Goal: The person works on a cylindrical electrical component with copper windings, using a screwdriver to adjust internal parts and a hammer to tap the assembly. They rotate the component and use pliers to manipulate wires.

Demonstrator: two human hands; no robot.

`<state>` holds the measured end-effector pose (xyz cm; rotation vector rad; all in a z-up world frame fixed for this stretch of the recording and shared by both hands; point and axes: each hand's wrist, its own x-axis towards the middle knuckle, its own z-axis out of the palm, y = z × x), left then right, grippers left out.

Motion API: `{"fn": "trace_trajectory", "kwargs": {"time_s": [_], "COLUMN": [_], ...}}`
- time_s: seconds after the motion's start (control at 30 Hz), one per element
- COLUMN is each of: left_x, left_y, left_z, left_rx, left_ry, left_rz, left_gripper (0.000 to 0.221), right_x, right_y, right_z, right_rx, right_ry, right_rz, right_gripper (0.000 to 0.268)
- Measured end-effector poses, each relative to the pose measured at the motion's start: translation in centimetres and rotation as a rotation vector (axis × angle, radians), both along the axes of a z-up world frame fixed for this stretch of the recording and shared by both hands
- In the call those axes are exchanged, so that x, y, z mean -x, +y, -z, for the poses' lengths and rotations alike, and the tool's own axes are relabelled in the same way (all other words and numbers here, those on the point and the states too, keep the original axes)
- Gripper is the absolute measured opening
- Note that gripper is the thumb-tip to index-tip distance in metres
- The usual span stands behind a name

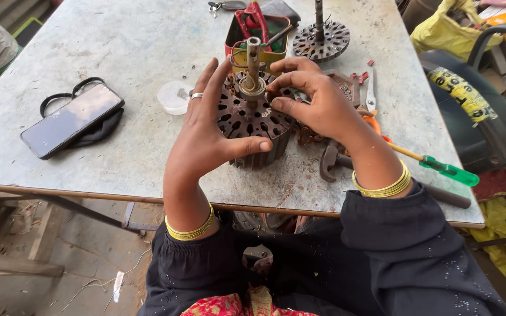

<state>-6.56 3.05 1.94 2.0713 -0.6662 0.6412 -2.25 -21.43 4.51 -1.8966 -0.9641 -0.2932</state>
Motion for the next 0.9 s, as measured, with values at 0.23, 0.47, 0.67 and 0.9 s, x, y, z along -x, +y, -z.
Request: {"fn": "trace_trajectory", "kwargs": {"time_s": [0.23,0.47,0.67,0.9], "left_x": [0.8,0.3,1.5,1.0], "left_y": [-0.8,0.0,0.0,-1.6], "left_z": [-0.5,-0.3,-0.6,-0.4], "left_rx": [-0.144,-0.125,-0.115,0.105], "left_ry": [-0.038,-0.030,-0.040,0.019], "left_rz": [-0.125,-0.005,-0.046,-0.134], "left_gripper": [0.120,0.110,0.117,0.048], "right_x": [1.0,-0.2,-2.4,-3.3], "right_y": [2.1,-2.7,-2.8,-2.8], "right_z": [0.8,-1.4,2.3,3.6], "right_rx": [-0.119,-0.905,0.351,0.290], "right_ry": [-0.117,0.039,-0.316,-0.404], "right_rz": [0.122,-0.051,0.623,0.596], "right_gripper": [0.015,0.016,0.011,0.022]}}
